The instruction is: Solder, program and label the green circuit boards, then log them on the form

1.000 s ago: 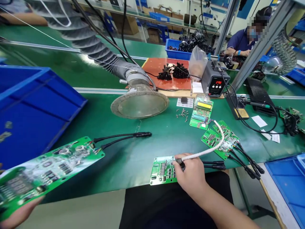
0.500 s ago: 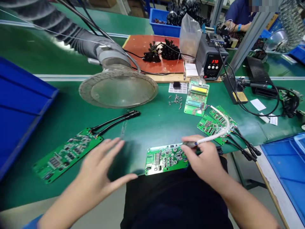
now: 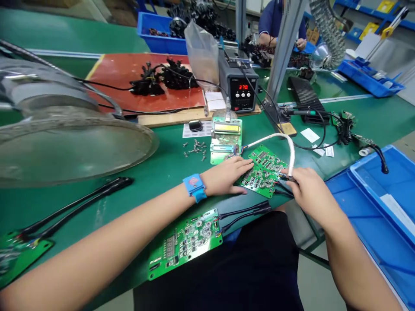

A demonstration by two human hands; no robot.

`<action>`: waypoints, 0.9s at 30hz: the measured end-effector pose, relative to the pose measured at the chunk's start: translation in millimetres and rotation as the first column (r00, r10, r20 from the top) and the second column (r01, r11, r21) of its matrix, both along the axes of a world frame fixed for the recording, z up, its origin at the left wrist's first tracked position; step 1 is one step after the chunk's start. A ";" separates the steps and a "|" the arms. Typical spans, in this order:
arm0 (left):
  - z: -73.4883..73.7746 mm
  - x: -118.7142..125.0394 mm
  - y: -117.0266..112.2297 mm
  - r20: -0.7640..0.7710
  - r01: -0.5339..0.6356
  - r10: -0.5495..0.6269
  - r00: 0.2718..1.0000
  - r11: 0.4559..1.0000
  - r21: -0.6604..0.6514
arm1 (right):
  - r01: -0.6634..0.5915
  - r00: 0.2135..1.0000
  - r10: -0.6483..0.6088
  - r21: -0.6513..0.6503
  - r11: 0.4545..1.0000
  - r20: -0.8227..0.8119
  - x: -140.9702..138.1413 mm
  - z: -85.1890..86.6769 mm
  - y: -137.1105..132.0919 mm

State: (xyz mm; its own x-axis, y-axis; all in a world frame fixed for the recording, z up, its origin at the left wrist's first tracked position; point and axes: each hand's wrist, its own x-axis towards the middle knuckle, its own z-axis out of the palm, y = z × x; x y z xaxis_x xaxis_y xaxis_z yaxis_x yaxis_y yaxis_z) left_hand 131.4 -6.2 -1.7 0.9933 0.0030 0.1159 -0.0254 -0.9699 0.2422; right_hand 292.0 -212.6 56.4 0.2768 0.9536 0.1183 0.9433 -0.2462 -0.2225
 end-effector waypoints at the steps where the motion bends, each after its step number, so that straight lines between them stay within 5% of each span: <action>1: -1.7 3.0 1.0 -0.005 0.016 -0.016 1.000 1.000 0.016 | 0.011 1.000 -0.011 -0.004 1.000 0.016 1.4 -2.1 -0.9; 6: 1.6 -0.7 -0.4 0.019 0.044 -0.046 0.999 0.995 0.089 | 0.050 0.996 -0.054 0.059 0.997 0.075 6.6 -6.8 -0.2; 13: 25.7 -14.4 -9.2 0.117 0.112 -0.135 0.984 0.977 0.181 | 0.199 0.967 -0.221 0.167 0.966 0.129 3.1 -4.3 8.7; 18: 28.3 -57.6 -6.2 0.325 -0.071 0.016 0.945 0.985 0.160 | 0.291 0.949 -0.312 0.243 0.925 0.049 0.6 6.2 16.8; 22: 8.6 -109.4 -4.3 0.336 -0.305 0.282 0.899 0.952 0.017 | 0.260 0.943 -0.203 0.206 0.944 -0.262 -27.7 7.1 26.2; 27: -13.2 -141.3 -6.5 0.209 -0.378 0.390 0.897 0.921 -0.095 | 0.114 0.800 0.095 0.306 0.945 -0.592 -93.7 -12.7 54.0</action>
State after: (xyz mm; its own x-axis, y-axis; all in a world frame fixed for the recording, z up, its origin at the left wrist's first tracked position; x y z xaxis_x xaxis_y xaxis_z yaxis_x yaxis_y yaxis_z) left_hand -9.9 -12.7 -14.9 0.8630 0.3908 0.3201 0.2887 -0.9015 0.3223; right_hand 198.3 -158.6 43.7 0.4002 0.8905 0.2163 0.5961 -0.0736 -0.7996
